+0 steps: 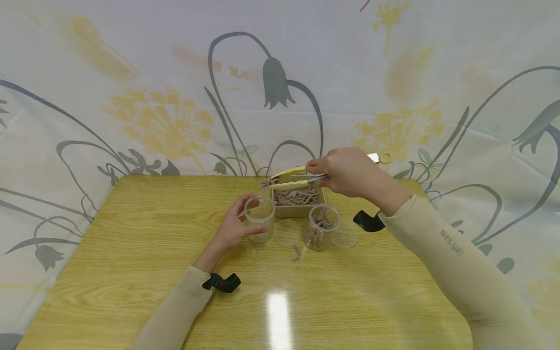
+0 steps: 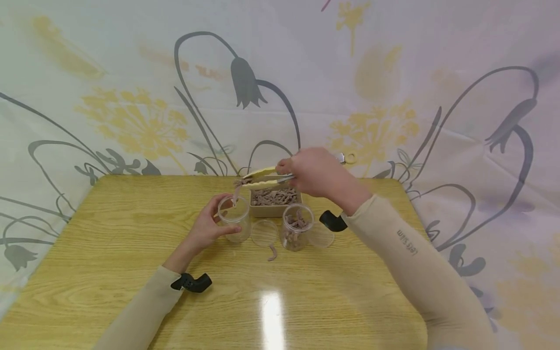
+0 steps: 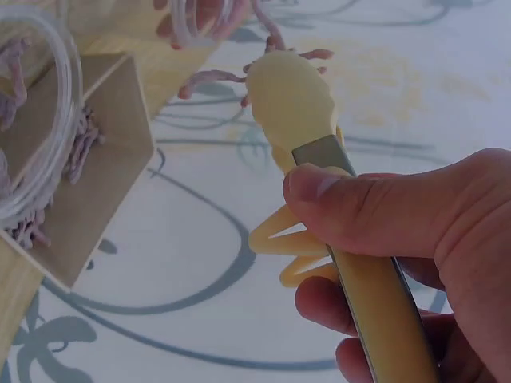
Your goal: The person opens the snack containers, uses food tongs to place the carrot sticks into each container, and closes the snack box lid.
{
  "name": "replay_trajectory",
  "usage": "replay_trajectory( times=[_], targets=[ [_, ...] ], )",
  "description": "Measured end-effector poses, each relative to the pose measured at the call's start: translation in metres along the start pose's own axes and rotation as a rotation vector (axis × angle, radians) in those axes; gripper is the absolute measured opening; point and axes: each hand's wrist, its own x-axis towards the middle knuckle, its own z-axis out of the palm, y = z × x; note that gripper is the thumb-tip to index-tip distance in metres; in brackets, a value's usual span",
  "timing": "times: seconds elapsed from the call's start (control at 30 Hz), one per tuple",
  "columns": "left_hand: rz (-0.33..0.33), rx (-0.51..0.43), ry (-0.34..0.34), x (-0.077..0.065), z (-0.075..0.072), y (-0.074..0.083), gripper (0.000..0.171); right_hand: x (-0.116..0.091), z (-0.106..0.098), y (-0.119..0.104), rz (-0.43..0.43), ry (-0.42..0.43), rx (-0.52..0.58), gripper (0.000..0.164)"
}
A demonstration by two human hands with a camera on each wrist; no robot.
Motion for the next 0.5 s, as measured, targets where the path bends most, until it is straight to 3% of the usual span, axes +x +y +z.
replay_trajectory(
  times=[0.13,0.3,0.5],
  targets=[
    [0.006,-0.002,-0.003,-0.001,-0.002,0.000,0.086,0.002,0.003,-0.014,-0.069,0.054,-0.092,0.042],
    [0.010,0.009,-0.005,-0.001,-0.002,-0.001,0.088,0.003,0.009,-0.025,-0.183,0.180,-0.203,0.040],
    [-0.001,0.000,-0.004,-0.001,-0.003,0.000,0.087,0.005,0.007,-0.036,-0.231,0.167,-0.344,0.028]
  ],
)
